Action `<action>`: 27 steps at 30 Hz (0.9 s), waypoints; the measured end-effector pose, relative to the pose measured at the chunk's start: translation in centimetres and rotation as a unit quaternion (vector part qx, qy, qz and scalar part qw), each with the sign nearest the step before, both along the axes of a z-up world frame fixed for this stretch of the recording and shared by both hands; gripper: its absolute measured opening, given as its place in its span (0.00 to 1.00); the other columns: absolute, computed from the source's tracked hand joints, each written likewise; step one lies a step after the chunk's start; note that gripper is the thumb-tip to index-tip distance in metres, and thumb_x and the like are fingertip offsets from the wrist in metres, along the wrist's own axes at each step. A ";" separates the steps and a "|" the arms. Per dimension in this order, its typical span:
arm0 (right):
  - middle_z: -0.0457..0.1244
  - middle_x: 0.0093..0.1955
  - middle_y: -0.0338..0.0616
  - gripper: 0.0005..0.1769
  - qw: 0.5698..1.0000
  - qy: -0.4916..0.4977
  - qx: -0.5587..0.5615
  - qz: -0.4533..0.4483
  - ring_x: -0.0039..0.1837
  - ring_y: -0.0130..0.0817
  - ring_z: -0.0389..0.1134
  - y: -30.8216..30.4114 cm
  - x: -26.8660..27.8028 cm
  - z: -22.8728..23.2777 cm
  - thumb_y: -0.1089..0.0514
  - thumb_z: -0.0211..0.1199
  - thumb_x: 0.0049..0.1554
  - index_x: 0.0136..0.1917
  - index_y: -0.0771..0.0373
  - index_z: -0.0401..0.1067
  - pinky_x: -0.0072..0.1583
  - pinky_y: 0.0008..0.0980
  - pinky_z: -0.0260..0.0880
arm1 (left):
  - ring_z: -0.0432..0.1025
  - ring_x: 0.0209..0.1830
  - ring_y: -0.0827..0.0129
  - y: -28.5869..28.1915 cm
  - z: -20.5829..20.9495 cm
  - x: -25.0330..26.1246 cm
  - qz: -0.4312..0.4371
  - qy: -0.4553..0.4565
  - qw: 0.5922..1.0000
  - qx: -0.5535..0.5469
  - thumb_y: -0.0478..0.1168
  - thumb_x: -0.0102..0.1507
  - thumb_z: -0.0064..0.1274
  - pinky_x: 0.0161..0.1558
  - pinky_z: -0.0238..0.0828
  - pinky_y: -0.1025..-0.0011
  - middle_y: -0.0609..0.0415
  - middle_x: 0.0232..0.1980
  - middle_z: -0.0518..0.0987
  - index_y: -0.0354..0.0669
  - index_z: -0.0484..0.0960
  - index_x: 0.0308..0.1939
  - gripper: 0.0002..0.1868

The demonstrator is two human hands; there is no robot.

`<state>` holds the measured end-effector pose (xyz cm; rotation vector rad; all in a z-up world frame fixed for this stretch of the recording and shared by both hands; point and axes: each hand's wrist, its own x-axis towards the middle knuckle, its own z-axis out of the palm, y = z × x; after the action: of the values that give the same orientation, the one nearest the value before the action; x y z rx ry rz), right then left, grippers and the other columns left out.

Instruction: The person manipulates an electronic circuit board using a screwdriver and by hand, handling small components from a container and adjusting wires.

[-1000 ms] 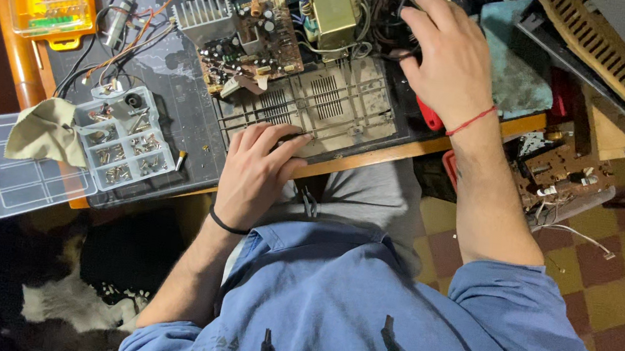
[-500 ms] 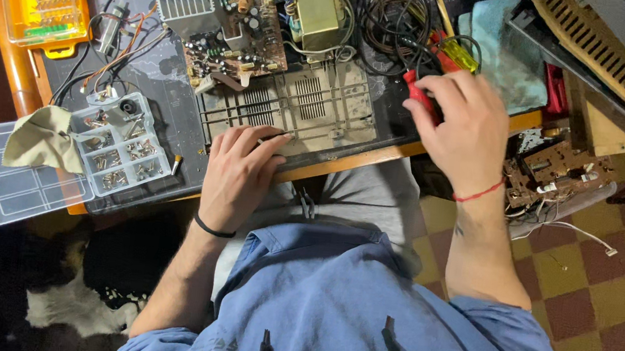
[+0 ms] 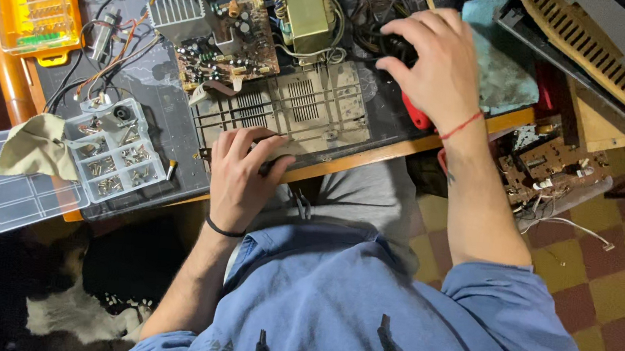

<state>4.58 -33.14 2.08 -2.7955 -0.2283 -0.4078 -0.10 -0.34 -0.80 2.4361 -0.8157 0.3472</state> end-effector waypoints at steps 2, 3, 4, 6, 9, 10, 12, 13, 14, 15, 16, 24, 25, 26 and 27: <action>0.69 0.55 0.41 0.17 1.000 -0.015 0.006 0.013 0.61 0.42 0.61 -0.1 0.3 -0.1 0.47 0.76 0.59 0.58 0.54 0.79 0.61 0.43 0.60 | 0.68 0.50 0.55 0.0 -0.1 0.2 -0.007 -0.001 1.000 -0.004 0.48 0.64 0.65 0.52 0.64 0.56 0.57 0.53 0.78 0.54 0.83 0.51 0.14; 0.69 0.51 0.39 0.14 0.999 -0.032 0.012 0.029 0.59 0.41 0.60 -0.2 0.5 0.0 0.49 0.78 0.58 0.53 0.54 0.80 0.61 0.42 0.59 | 0.68 0.49 0.55 0.0 -0.2 0.4 -0.012 -0.003 1.000 -0.009 0.47 0.63 0.67 0.52 0.65 0.57 0.56 0.52 0.78 0.53 0.83 0.50 0.14; 0.69 0.51 0.39 0.14 0.999 -0.031 0.013 0.028 0.59 0.41 0.60 0.0 0.6 0.3 0.49 0.78 0.58 0.53 0.54 0.80 0.61 0.42 0.59 | 0.68 0.49 0.55 0.0 -0.1 0.4 -0.013 -0.003 1.000 -0.009 0.47 0.63 0.67 0.52 0.65 0.57 0.56 0.52 0.78 0.53 0.83 0.50 0.14; 0.66 0.48 0.39 0.10 0.993 -0.115 -0.017 0.031 0.56 0.42 0.60 0.3 0.7 0.7 0.60 0.79 0.57 0.47 0.57 0.77 0.57 0.41 0.61 | 0.67 0.49 0.56 -0.1 0.0 0.4 -0.015 0.004 1.000 -0.010 0.47 0.63 0.68 0.54 0.64 0.57 0.57 0.52 0.78 0.53 0.83 0.50 0.15; 0.66 0.48 0.36 0.08 0.983 -0.174 -0.057 0.016 0.56 0.40 0.59 0.0 1.5 0.8 0.62 0.77 0.61 0.47 0.58 0.77 0.54 0.40 0.63 | 0.68 0.49 0.56 -0.3 -0.2 0.3 -0.005 -0.009 1.000 -0.012 0.46 0.63 0.67 0.54 0.64 0.57 0.57 0.51 0.78 0.51 0.83 0.49 0.13; 0.66 0.48 0.36 0.08 0.983 -0.173 -0.057 0.015 0.56 0.40 0.59 -0.2 1.8 0.3 0.62 0.77 0.61 0.47 0.58 0.77 0.54 0.40 0.63 | 0.68 0.49 0.56 -0.4 -0.2 0.3 -0.006 -0.009 1.000 -0.011 0.46 0.63 0.67 0.54 0.64 0.57 0.57 0.51 0.78 0.51 0.83 0.49 0.13; 0.65 0.52 0.38 0.06 0.988 -0.146 -0.050 0.025 0.58 0.41 0.61 -0.7 2.3 -0.7 0.64 0.74 0.61 0.51 0.57 0.79 0.54 0.41 0.63 | 0.68 0.50 0.56 -0.5 -0.2 0.2 0.006 -0.012 1.000 -0.002 0.48 0.64 0.66 0.55 0.64 0.58 0.57 0.51 0.78 0.52 0.83 0.48 0.13; 0.65 0.52 0.38 0.06 0.988 -0.146 -0.049 0.024 0.58 0.41 0.61 -0.7 2.0 -0.4 0.64 0.74 0.61 0.51 0.57 0.79 0.54 0.41 0.63 | 0.68 0.50 0.56 -0.5 -0.3 0.2 0.005 -0.012 1.000 -0.002 0.48 0.64 0.66 0.55 0.64 0.58 0.57 0.51 0.78 0.52 0.83 0.48 0.13; 0.68 0.55 0.40 0.12 0.989 -0.138 -0.055 0.008 0.60 0.40 0.62 -0.7 1.7 -0.2 0.57 0.75 0.62 0.58 0.56 0.79 0.58 0.41 0.64 | 0.68 0.50 0.56 -0.5 -0.3 0.2 0.008 -0.011 1.000 0.001 0.48 0.63 0.66 0.55 0.64 0.57 0.57 0.51 0.78 0.52 0.83 0.48 0.13; 0.70 0.59 0.41 0.20 0.990 -0.129 -0.061 -0.008 0.61 0.39 0.63 -0.7 1.4 0.0 0.50 0.77 0.62 0.65 0.55 0.79 0.62 0.40 0.66 | 0.68 0.50 0.56 -0.5 -0.3 0.2 0.012 -0.009 1.000 0.003 0.49 0.63 0.66 0.55 0.63 0.57 0.57 0.51 0.78 0.52 0.83 0.48 0.14; 0.70 0.59 0.41 0.20 0.990 -0.128 -0.061 -0.008 0.61 0.39 0.63 -0.7 0.3 -0.1 0.50 0.77 0.62 0.65 0.55 0.79 0.62 0.40 0.66 | 0.68 0.50 0.56 -0.5 -0.3 0.2 0.012 -0.008 1.000 0.003 0.49 0.63 0.66 0.55 0.63 0.57 0.57 0.51 0.78 0.52 0.83 0.48 0.14; 0.64 0.45 0.32 0.15 0.987 -0.042 -0.102 -0.115 0.48 0.35 0.71 1.6 -7.3 -0.8 0.42 0.76 0.56 0.52 0.44 0.75 0.47 0.35 0.74 | 0.71 0.49 0.57 -0.4 -0.9 0.4 0.011 -0.019 1.000 -0.019 0.48 0.59 0.70 0.49 0.65 0.62 0.59 0.48 0.78 0.55 0.85 0.47 0.16; 0.64 0.45 0.32 0.15 0.987 -0.042 -0.102 -0.116 0.48 0.35 0.71 1.5 -7.4 -1.0 0.42 0.76 0.56 0.52 0.44 0.75 0.47 0.35 0.74 | 0.71 0.49 0.57 -0.4 -0.9 0.4 0.010 -0.020 1.000 -0.019 0.48 0.59 0.70 0.49 0.65 0.62 0.59 0.48 0.78 0.55 0.85 0.47 0.16; 0.65 0.47 0.33 0.19 0.984 -0.041 -0.119 -0.130 0.49 0.36 0.71 1.3 -7.4 -1.1 0.41 0.76 0.54 0.54 0.45 0.75 0.48 0.36 0.74 | 0.71 0.49 0.57 -0.3 -0.8 0.4 0.010 -0.015 1.000 -0.017 0.48 0.59 0.70 0.50 0.65 0.62 0.59 0.48 0.78 0.55 0.85 0.47 0.15; 0.65 0.48 0.34 0.22 0.979 -0.039 -0.136 -0.144 0.50 0.37 0.71 1.2 -7.5 -1.3 0.39 0.76 0.53 0.56 0.46 0.75 0.49 0.37 0.74 | 0.71 0.49 0.57 -0.3 -0.7 0.4 0.010 -0.010 1.000 -0.016 0.48 0.59 0.70 0.50 0.66 0.62 0.58 0.48 0.77 0.55 0.85 0.47 0.15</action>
<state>-2.89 -31.92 0.79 -3.0946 0.1167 -0.5949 0.28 -0.65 -1.55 2.4170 -0.7887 0.3907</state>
